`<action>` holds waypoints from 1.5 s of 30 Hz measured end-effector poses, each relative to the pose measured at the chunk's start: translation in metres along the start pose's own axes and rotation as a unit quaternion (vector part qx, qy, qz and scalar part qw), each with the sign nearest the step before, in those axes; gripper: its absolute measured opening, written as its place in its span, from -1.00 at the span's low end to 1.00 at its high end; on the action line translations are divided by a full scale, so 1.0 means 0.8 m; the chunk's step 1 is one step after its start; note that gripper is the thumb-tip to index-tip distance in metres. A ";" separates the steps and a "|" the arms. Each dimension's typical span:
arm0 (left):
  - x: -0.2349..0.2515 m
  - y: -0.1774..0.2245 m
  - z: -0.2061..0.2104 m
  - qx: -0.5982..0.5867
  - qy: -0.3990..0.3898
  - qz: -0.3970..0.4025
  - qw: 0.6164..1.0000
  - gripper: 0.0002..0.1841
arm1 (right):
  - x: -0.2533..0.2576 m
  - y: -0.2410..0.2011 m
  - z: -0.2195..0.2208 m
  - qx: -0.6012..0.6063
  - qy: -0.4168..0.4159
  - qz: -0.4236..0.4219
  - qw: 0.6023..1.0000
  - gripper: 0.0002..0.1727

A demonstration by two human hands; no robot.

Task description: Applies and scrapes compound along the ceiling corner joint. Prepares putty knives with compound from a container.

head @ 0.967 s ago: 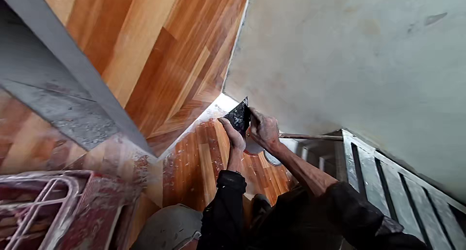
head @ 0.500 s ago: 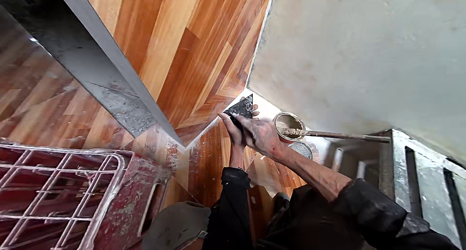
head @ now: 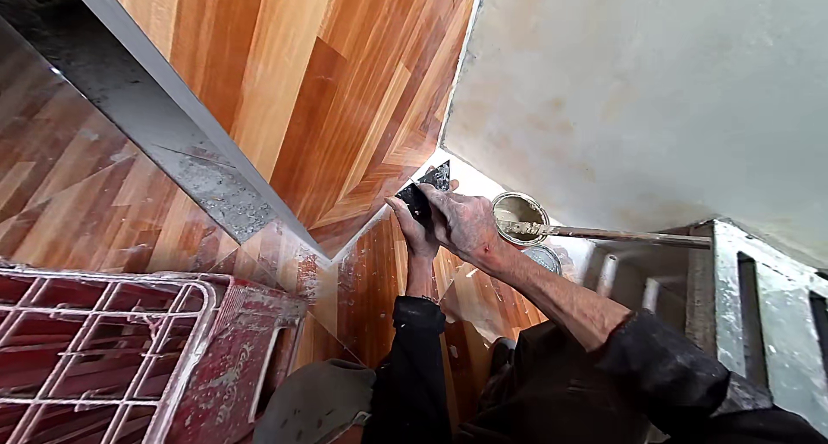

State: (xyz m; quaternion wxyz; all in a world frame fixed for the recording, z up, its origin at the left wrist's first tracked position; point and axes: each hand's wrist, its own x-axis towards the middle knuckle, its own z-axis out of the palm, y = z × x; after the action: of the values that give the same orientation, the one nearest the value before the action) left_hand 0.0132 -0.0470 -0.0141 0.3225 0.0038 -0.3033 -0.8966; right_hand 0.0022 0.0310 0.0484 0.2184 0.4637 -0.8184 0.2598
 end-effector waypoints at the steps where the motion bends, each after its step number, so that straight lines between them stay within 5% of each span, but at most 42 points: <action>1: 0.003 -0.002 0.002 -0.011 0.009 0.000 1.000 -0.30 | -0.001 0.000 -0.001 -0.003 0.001 -0.011 1.000 -0.60; 10: 0.012 0.009 0.006 -0.022 0.073 -0.028 0.997 -0.02 | -0.020 0.020 0.003 0.008 -0.040 0.003 0.999 -0.58; 15: 0.016 0.009 0.001 -0.021 0.021 -0.025 0.999 0.10 | -0.035 0.018 0.007 -0.014 -0.046 -0.051 0.998 -0.55; 17: 0.012 0.005 0.007 -0.006 0.040 -0.010 0.999 -0.05 | -0.028 0.024 0.008 -0.018 -0.036 -0.004 0.999 -0.56; 21: 0.016 -0.003 -0.001 -0.056 0.056 -0.048 0.996 0.01 | -0.011 0.034 -0.015 0.081 -0.072 0.135 0.985 -0.65; 27: 0.016 0.005 -0.014 -0.003 0.035 -0.036 0.999 0.06 | -0.017 0.061 -0.031 0.315 -0.094 0.292 0.898 -0.75; 32: 0.009 0.003 -0.014 0.133 0.046 0.003 0.990 0.06 | -0.014 0.058 -0.018 0.315 -0.098 0.231 0.915 -0.79; 45: -0.018 0.033 -0.006 0.207 0.039 -0.067 0.975 -0.18 | -0.012 0.051 -0.014 0.333 -0.135 0.142 0.922 -0.79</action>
State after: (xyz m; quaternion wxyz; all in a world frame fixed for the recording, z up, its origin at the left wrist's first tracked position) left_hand 0.0411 -0.0571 -0.0063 0.2658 0.1259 -0.4686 -0.8330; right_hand -0.0273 0.0622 0.0424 -0.1000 0.4194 -0.7637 0.4804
